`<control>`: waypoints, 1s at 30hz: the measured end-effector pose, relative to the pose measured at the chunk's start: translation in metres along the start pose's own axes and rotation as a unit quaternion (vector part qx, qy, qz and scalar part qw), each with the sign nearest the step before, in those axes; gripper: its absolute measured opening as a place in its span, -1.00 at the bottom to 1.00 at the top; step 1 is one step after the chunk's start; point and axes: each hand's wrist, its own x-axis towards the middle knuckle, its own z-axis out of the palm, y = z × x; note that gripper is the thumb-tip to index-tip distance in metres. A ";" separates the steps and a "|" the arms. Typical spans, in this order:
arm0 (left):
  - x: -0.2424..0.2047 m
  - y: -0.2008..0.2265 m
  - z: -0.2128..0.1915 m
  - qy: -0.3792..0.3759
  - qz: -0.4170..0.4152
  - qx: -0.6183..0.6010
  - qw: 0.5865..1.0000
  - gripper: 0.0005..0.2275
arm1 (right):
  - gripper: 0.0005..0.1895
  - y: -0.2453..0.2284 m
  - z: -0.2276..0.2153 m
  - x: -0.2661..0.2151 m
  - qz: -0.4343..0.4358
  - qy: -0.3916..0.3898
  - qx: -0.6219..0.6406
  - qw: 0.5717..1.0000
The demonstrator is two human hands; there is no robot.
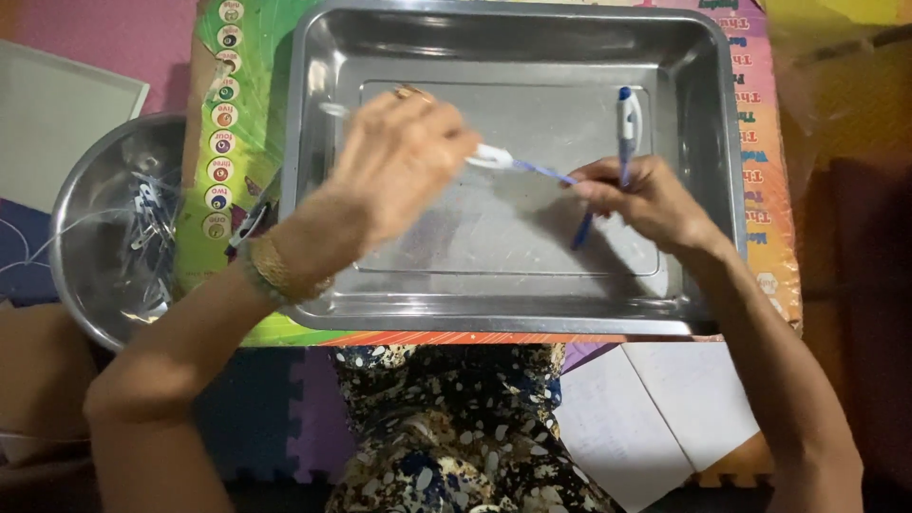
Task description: Assembling ballpoint pens by inserting ink refills into pen bodies and attaching caps on a tray.
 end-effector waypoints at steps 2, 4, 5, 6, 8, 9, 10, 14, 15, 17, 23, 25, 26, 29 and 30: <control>-0.007 -0.012 0.003 -0.082 -0.019 0.032 0.996 -0.91 | -0.79 0.005 -0.010 0.000 -0.022 0.040 -0.057 0.997; -0.016 -0.014 0.014 -0.136 -0.068 -0.010 0.988 -0.80 | -0.79 0.000 -0.016 -0.001 -0.062 0.131 -0.228 0.963; -0.014 -0.020 0.021 -0.135 -0.069 -0.009 0.988 -0.80 | -0.79 -0.003 -0.017 0.004 -0.062 0.131 -0.229 0.963; -0.014 -0.025 0.027 -0.175 -0.043 0.069 0.981 -0.77 | -0.82 -0.005 -0.015 0.008 -0.104 0.138 -0.306 0.936; -0.015 -0.029 0.035 -0.215 -0.018 0.146 0.965 -0.69 | -0.85 -0.011 -0.012 0.010 -0.144 0.141 -0.382 0.902; -0.016 -0.029 0.034 -0.241 -0.022 0.163 0.957 -0.72 | -0.81 -0.017 -0.011 0.007 -0.145 0.150 -0.414 0.886; -0.016 -0.033 0.033 -0.264 -0.026 0.183 0.947 -0.74 | -0.74 -0.025 -0.010 0.008 -0.148 0.161 -0.445 0.868; -0.020 -0.046 0.058 -0.203 -0.017 0.125 0.971 -0.87 | -0.77 -0.025 -0.017 0.015 -0.160 0.153 -0.482 0.848; -0.018 -0.057 0.069 -0.166 -0.051 0.080 0.982 -0.93 | -0.81 -0.027 -0.017 0.017 -0.178 0.166 -0.447 0.860; -0.015 -0.076 0.087 -0.127 -0.085 0.036 0.988 -0.90 | -0.83 -0.025 -0.021 0.023 -0.198 0.180 -0.413 0.871; -0.009 -0.098 0.120 0.012 -0.180 -0.254 0.950 -0.81 | -0.84 -0.009 -0.037 0.053 -0.209 0.194 -0.391 0.875; -0.004 -0.100 0.132 0.038 -0.175 -0.239 0.954 -0.79 | -0.80 -0.005 -0.039 0.056 -0.174 0.200 -0.321 0.909; 0.001 -0.100 0.135 0.037 -0.174 -0.240 0.954 -0.79 | -0.80 -0.006 -0.039 0.056 -0.173 0.201 -0.320 0.909; 0.013 -0.097 0.150 0.052 -0.158 -0.250 0.954 -0.83 | -0.85 -0.005 -0.039 0.056 -0.173 0.200 -0.299 0.917; 0.016 -0.094 0.160 0.078 -0.159 -0.198 0.964 -0.84 | -0.85 -0.004 -0.039 0.057 -0.160 0.201 -0.274 0.927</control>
